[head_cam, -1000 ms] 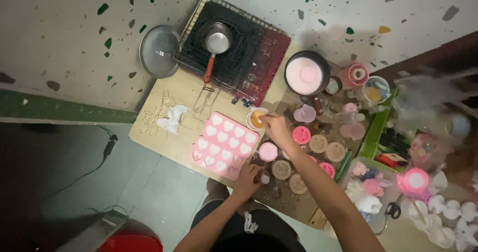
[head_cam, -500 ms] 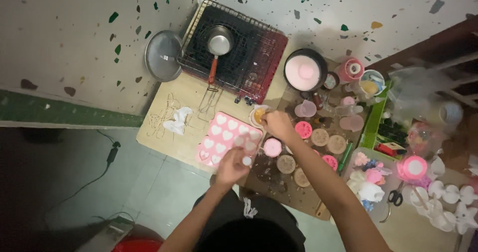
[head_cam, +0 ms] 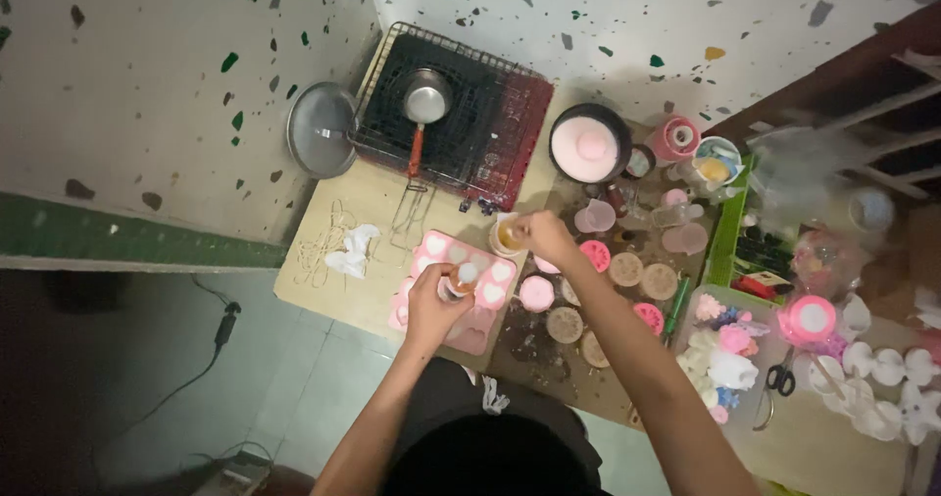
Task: Preparing candle wicks and components, followed by mixing wax with additives for candle production.
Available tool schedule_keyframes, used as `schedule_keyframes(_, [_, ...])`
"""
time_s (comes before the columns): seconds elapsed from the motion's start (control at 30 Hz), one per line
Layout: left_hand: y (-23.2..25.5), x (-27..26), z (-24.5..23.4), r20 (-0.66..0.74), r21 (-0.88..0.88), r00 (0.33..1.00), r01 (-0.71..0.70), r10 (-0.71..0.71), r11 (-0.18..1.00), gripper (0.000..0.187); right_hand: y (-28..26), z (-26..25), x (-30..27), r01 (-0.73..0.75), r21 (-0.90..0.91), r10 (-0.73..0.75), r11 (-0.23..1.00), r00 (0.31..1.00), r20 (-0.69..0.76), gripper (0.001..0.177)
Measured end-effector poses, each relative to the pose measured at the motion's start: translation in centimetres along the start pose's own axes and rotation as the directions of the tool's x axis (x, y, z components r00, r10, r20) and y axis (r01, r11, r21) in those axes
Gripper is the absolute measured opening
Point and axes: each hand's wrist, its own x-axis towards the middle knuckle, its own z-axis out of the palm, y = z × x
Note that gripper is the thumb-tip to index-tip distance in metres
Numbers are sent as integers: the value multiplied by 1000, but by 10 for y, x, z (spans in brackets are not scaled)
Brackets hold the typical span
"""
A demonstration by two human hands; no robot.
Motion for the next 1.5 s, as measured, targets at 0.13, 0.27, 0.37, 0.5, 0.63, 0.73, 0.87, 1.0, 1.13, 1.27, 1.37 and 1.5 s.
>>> schedule_keyframes(0.13, [14, 7, 3, 16, -1, 1000, -26, 26, 1000, 41, -7, -15, -11, 25, 230, 45, 973, 955, -292, 29])
schedule_keyframes(0.27, [32, 18, 5, 47, 73, 986, -164, 161, 984, 38, -46, -69, -51, -36, 363, 194, 931, 892, -408, 28])
schedule_keyframes(0.37, [48, 19, 9, 119, 186, 954, -294, 276, 937, 37, -107, -127, -102, -211, 475, 325, 854, 930, -171, 31])
schedule_keyframes(0.5, [48, 10, 25, 207, 256, 905, -416, 371, 873, 37, -123, -121, -134, -308, 357, 365, 882, 925, -103, 42])
schedule_keyframes(0.63, [31, -4, 46, 340, 173, 850, -476, 401, 862, 44, -99, -77, -164, -297, 426, 378, 854, 918, -119, 41])
schedule_keyframes(0.73, [29, -12, 51, 411, 26, 821, -444, 396, 895, 43, -82, -52, -191, -228, 395, 314, 890, 935, -167, 38])
schedule_keyframes(0.87, [35, -17, 44, 516, -71, 777, -380, 360, 922, 37, -89, -70, -214, -65, 404, 143, 913, 976, -166, 30])
schedule_keyframes(1.0, [39, -14, 44, 515, -22, 754, -464, 408, 886, 38, -111, -99, -221, -160, 547, 231, 821, 971, -63, 56])
schedule_keyframes(1.13, [36, -14, 44, 522, 21, 711, -563, 471, 826, 40, -101, -57, -232, -121, 416, 211, 901, 961, -178, 52])
schedule_keyframes(1.27, [25, -17, 46, 545, 49, 684, -603, 485, 796, 41, -112, -50, -237, -180, 511, 320, 841, 926, -200, 52])
schedule_keyframes(1.37, [20, -18, 49, 595, 62, 662, -604, 456, 795, 43, -115, -31, -248, -349, 554, 469, 756, 879, -87, 34])
schedule_keyframes(1.5, [8, -15, 48, 600, 25, 657, -585, 456, 811, 45, -121, -25, -252, -152, 534, 368, 832, 872, -324, 28])
